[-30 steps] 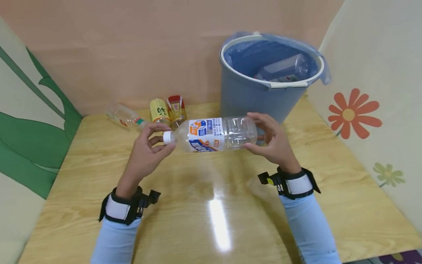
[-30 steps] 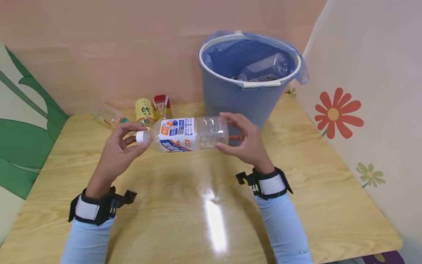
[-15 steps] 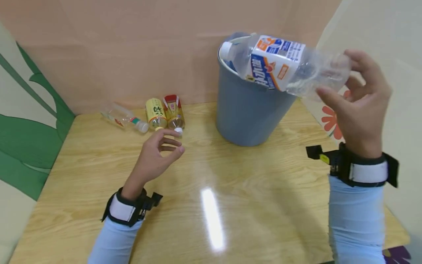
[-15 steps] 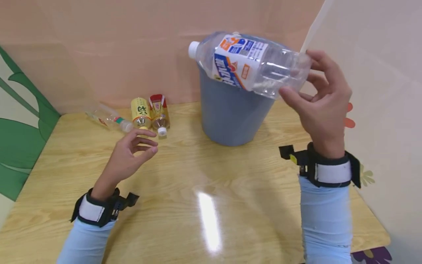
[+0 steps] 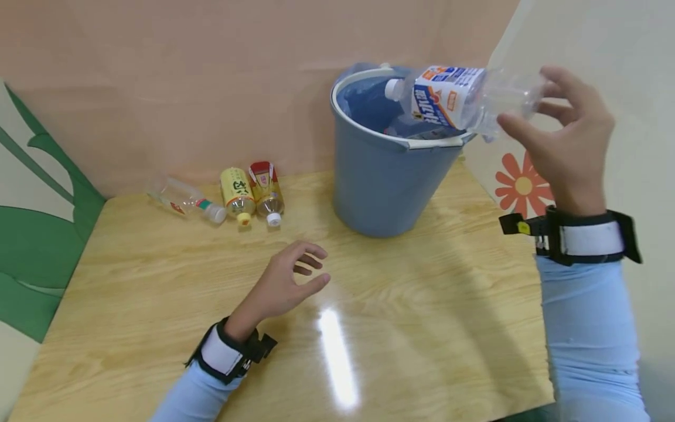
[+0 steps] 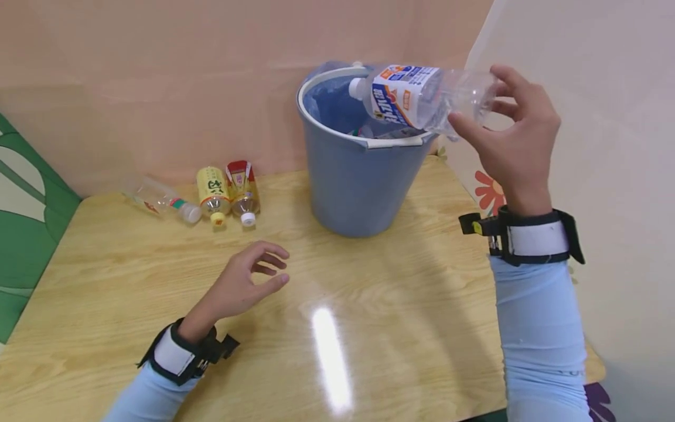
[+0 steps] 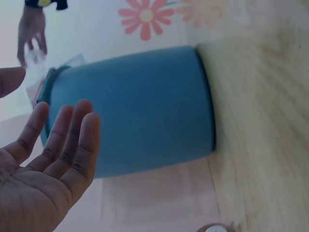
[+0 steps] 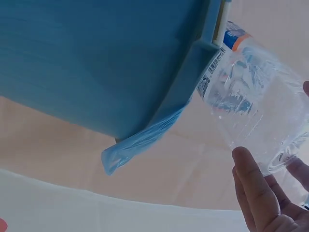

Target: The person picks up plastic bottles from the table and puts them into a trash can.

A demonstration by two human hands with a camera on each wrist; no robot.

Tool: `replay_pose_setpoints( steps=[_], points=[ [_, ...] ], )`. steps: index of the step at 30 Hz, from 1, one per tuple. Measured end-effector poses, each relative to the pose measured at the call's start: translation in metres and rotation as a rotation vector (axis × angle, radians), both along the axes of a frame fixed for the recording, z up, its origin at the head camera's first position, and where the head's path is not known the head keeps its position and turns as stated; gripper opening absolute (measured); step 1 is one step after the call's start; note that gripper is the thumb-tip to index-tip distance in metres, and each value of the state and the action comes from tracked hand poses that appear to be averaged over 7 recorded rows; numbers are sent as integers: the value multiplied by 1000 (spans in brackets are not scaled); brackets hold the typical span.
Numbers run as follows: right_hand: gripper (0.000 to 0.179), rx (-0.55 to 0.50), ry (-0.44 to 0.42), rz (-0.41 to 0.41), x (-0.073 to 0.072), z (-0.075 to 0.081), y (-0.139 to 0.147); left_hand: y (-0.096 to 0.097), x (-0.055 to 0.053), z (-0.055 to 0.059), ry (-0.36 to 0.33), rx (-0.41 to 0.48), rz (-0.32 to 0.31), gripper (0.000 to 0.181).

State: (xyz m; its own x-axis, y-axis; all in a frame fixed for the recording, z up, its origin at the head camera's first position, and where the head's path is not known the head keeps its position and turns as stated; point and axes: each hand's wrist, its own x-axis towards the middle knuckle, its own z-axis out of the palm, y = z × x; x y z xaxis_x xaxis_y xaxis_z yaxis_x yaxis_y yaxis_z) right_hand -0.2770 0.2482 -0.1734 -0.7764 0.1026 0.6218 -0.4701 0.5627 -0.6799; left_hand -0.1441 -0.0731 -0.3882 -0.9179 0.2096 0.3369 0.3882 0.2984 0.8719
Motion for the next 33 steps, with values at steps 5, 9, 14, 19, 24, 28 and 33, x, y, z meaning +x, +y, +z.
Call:
replay_pose_setpoints(
  steps=[5,9,14,19,24,28,33],
  points=[
    [71,85,-117,21,-9,-1,6,11,0,-4,-19,-17,-47,33],
    [76,156,-132,-1,-11,-4,8,11,-1,-3,-32,-20,-38,32],
    [67,150,-98,9,-11,-11,4,6,-3,0,-41,-15,-8,32],
    [57,126,-62,37,-13,-25,-5,-7,-8,0,-16,4,51,31],
    [51,142,-27,131,-6,-44,-11,-32,-15,-4,1,44,160,31],
    [45,147,-18,260,7,-62,-22,-61,-20,-8,-30,75,305,30],
    [37,176,-33,419,19,-89,-47,-104,-42,-18,-30,7,577,27]
  ],
)
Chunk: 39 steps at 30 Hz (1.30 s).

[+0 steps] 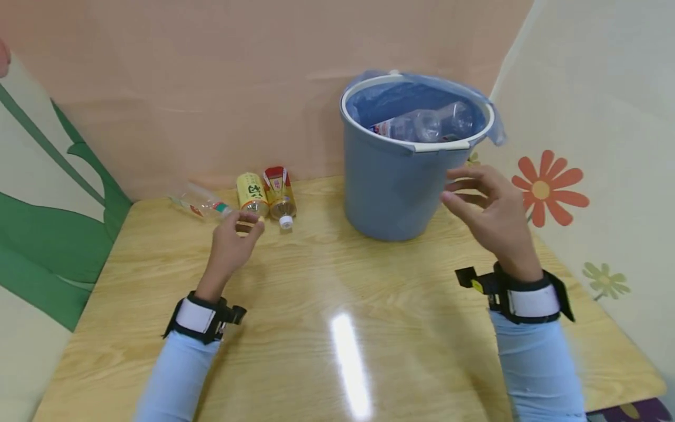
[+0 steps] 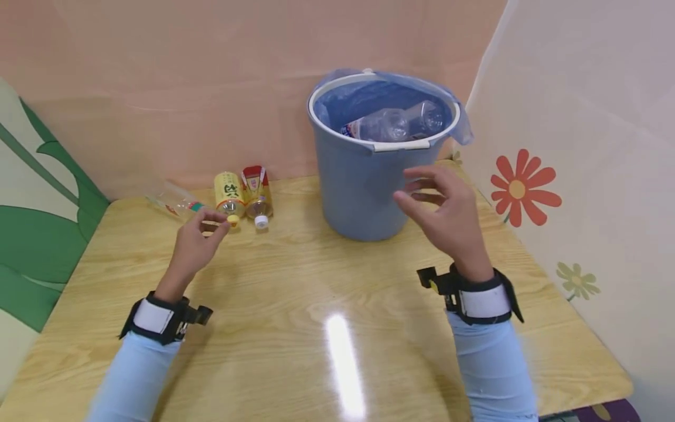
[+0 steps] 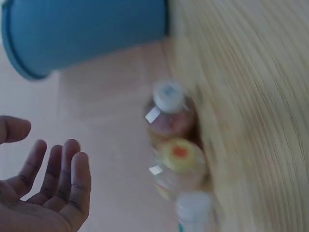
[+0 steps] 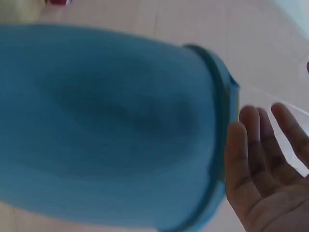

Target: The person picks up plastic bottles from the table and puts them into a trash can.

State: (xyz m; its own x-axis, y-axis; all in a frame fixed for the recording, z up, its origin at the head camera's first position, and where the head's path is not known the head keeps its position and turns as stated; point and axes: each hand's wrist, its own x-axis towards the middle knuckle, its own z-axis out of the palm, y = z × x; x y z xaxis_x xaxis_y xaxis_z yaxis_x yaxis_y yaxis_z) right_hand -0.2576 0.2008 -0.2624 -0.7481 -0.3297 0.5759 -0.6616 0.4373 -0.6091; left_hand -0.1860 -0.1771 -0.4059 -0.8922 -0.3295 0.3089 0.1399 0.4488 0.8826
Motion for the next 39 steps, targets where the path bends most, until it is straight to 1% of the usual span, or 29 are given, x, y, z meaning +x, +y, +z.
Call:
replay_pose_setpoints(
  steps=[3,5,6,8,10,14,18,20,22,25,28,31,34,36,39],
  points=[
    [33,50,-14,100,2,-18,-16,-23,-22,-10,-7,-37,152,25],
    [31,86,-23,160,2,-29,-26,-36,-36,-18,-43,-43,227,26],
    [30,103,-31,185,2,-34,-31,-42,-43,-22,-66,-47,254,27],
    [30,129,-72,235,3,-42,-39,-52,-54,-31,-135,-63,294,29],
    [29,157,-113,270,4,-48,-46,-60,-64,-38,-218,-85,324,32],
    [28,181,-177,308,7,-54,-55,-71,-76,-47,-338,-137,362,36],
    [28,168,-197,335,10,-55,-63,-79,-85,-50,-406,-170,409,38],
    [29,173,-206,356,11,-55,-67,-83,-89,-50,-432,-186,439,39],
    [30,184,-215,387,13,-55,-70,-86,-92,-51,-443,-192,469,39],
    [31,203,-229,429,16,-58,-75,-93,-96,-57,-463,-197,502,45],
    [30,226,-225,451,20,-61,-80,-99,-96,-66,-490,-164,519,56],
    [31,254,-203,481,24,-62,-87,-106,-92,-72,-493,-99,558,64],
    [33,281,-177,510,27,-61,-93,-113,-86,-70,-467,-41,598,63],
    [33,285,-160,523,28,-60,-96,-116,-83,-66,-466,-16,599,64],
    [34,291,-138,528,29,-59,-99,-122,-78,-60,-484,34,583,70]
  ],
)
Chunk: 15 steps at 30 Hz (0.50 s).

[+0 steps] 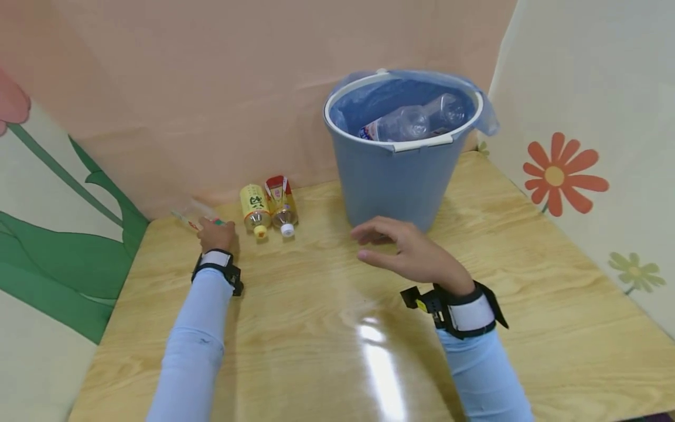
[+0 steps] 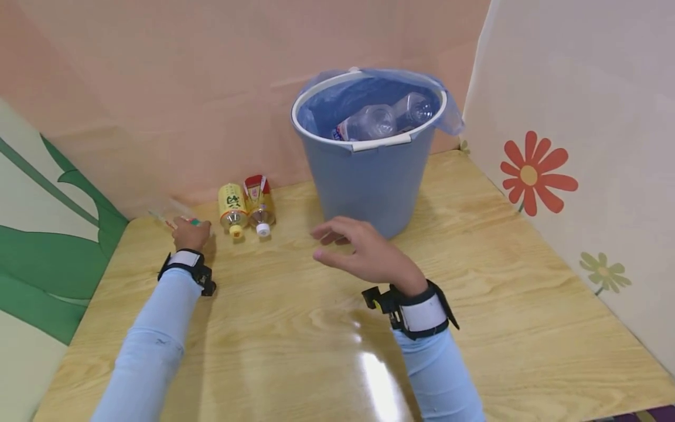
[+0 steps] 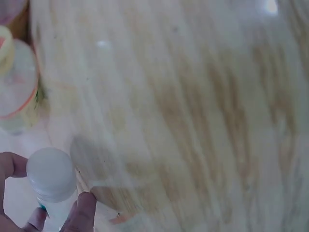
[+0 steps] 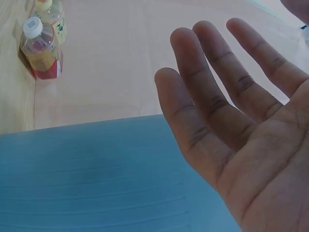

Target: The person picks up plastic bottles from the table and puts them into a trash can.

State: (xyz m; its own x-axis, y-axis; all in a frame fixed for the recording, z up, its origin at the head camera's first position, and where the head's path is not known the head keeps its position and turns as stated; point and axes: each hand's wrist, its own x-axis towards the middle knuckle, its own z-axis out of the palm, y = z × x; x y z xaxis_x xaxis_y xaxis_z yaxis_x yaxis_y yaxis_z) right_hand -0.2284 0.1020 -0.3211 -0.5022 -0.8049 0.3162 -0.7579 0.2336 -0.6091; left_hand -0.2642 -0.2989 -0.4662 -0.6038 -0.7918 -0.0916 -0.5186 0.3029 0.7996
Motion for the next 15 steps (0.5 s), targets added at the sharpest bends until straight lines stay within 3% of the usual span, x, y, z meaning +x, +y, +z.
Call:
replay_pose_setpoints(
  steps=[3,8,11,13,15],
  points=[
    [34,11,3,13,1,1,0,-4,5,1,17,83,31,77],
    [35,30,-6,30,1,1,0,-13,14,3,92,266,143,80],
    [34,40,-16,32,1,2,1,-18,22,7,181,438,202,76],
    [35,45,-22,32,1,2,2,-23,27,10,277,535,260,63],
    [35,47,-31,28,1,3,4,-26,33,13,368,551,311,43]
  ],
)
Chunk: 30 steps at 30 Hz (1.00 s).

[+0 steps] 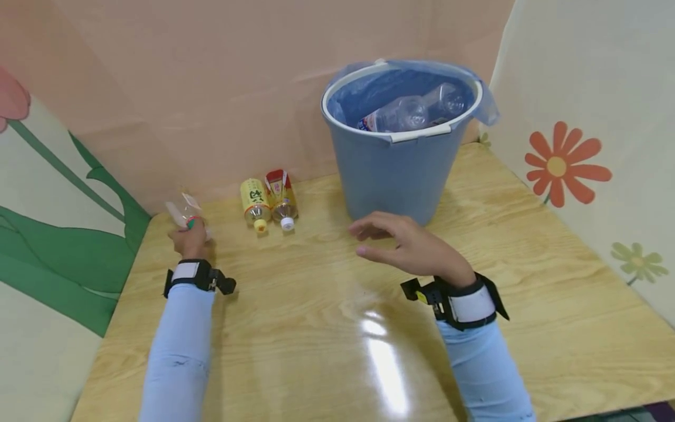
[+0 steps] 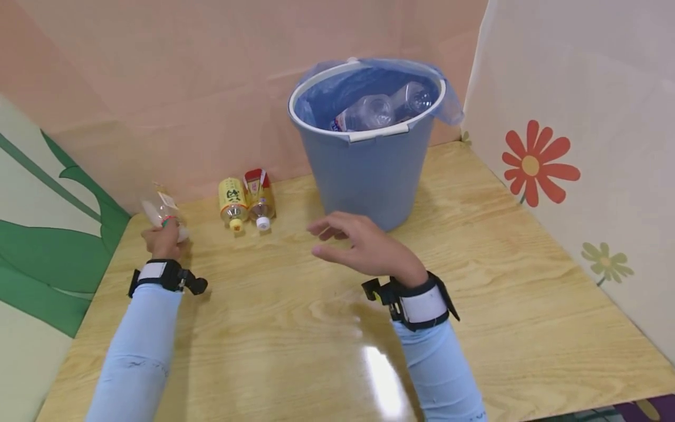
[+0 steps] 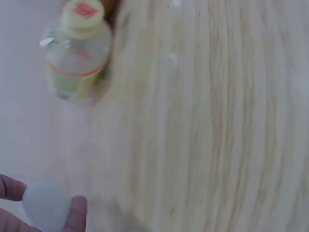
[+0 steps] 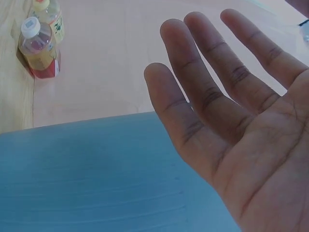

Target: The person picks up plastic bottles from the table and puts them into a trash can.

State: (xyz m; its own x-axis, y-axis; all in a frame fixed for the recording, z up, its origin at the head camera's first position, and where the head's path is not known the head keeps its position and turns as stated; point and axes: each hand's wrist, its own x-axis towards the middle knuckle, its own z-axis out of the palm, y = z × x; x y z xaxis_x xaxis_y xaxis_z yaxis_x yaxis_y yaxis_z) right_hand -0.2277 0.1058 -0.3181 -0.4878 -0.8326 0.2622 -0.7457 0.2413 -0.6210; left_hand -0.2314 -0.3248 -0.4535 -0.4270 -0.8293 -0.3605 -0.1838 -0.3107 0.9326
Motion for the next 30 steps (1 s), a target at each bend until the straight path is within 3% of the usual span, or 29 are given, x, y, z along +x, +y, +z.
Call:
replay_pose_setpoints(
  steps=[4,7,10,15,19,21,24,30],
  points=[
    [36,11,-25,-17,-3,1,2,-6,13,8,98,-92,83,18],
    [37,22,-34,-31,-5,0,3,-4,28,20,191,-163,59,19],
    [36,21,-37,-40,-9,-2,3,1,44,33,316,-205,-13,25],
    [34,-10,-48,-73,-15,-7,3,15,68,55,474,-229,-265,27],
    [34,-32,-57,-97,-17,-8,3,28,84,66,473,-318,-496,31],
    [35,-47,-71,-99,-18,-8,1,33,91,68,486,-410,-608,31],
    [41,-76,-112,-104,-19,-10,0,42,97,70,581,-472,-763,30],
    [64,-109,-174,-100,-23,-12,-1,62,99,68,739,-438,-1020,34]
  ],
)
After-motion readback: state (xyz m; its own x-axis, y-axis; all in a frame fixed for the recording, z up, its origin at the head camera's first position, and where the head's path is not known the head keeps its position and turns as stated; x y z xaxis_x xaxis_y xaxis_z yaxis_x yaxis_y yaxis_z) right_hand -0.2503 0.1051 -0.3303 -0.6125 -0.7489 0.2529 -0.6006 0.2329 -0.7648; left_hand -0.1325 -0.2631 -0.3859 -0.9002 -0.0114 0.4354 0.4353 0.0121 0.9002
